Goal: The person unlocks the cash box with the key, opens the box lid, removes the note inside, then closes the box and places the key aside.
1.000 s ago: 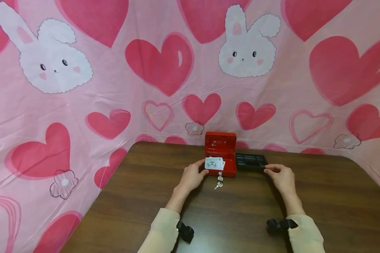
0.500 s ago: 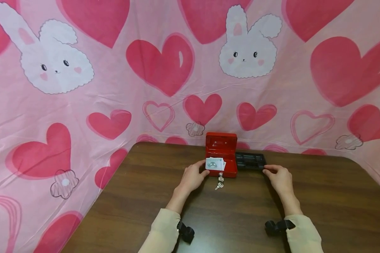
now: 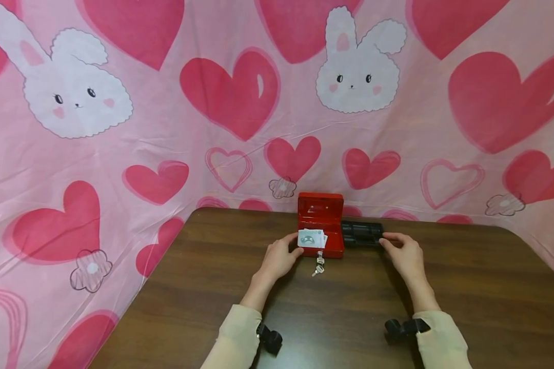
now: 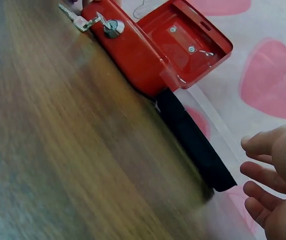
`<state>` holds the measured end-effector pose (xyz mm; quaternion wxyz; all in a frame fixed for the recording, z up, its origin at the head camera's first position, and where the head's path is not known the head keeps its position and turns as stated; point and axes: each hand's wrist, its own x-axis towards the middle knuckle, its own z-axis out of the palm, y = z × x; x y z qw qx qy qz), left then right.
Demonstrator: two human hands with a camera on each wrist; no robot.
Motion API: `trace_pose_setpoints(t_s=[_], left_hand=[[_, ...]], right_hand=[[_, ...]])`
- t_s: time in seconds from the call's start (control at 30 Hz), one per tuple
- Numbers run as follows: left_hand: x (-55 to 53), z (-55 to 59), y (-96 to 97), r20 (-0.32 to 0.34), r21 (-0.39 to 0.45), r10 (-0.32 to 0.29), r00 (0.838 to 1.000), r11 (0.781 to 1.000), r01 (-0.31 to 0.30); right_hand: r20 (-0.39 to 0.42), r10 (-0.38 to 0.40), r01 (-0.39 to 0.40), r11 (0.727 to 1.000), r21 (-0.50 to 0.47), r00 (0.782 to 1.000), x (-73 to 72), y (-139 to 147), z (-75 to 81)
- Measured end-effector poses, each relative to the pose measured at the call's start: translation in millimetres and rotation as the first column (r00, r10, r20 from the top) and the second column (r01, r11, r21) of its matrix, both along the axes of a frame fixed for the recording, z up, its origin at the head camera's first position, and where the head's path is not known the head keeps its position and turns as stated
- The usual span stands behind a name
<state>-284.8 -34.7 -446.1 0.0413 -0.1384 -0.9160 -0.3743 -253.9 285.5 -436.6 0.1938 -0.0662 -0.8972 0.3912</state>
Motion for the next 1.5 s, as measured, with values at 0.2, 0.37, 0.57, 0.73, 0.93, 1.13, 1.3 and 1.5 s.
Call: trace_pose_setpoints(t_s=[0.2,0.37,0.57,0.73,0.93,1.13,1.3,1.5], left_hand=[[0.1,0.1,-0.6,0.01,0.017,-0.006,1.0,1.0,0.005],[0.1,0.1,-0.7,0.003,-0.009,-0.004,1.0,1.0,0.004],[0.1,-0.7,-1.7,-0.009,-0.014,0.004,1.0,1.0,-0.004],[-0.6,-0.5,-2.2,0.005,-0.006,0.004,1.0,1.0,-0.004],[-1.2,0.4,-0.3,0.007,0.0,0.002,1.0,1.0,-0.002],[0.5,-0.4,1.1,0.023,0.009,0.004,1.0,1.0,-0.004],[0.9,0.7,0.3,0.02,0.017,0.005,1.0,1.0,-0.006],[0.6,2.9,-2.3,0.027,0.018,0.005,1.0,1.0,-0.006]], right_hand=[[0.043,0.016,-0.012,0.997,-0.073,0.999,-0.8,-7,7.3],[0.039,0.049,-0.044,0.993,-0.106,0.998,0.0,-14,12.3],[0.022,0.084,-0.082,0.993,-0.083,0.996,-0.3,-24,13.7],[0.01,0.114,-0.113,0.992,-0.065,0.993,-1.6,-29,12.8],[-0.002,0.141,-0.141,0.989,-0.045,0.99,-1.9,-36,11.4],[-0.005,0.181,-0.181,0.983,-0.021,0.983,-3.5,-53,11.6],[-0.001,0.211,-0.211,0.977,-0.006,0.977,-10.1,-66,14.2],[0.036,0.242,-0.243,0.97,0.018,0.97,-20.5,-79,16.3]])
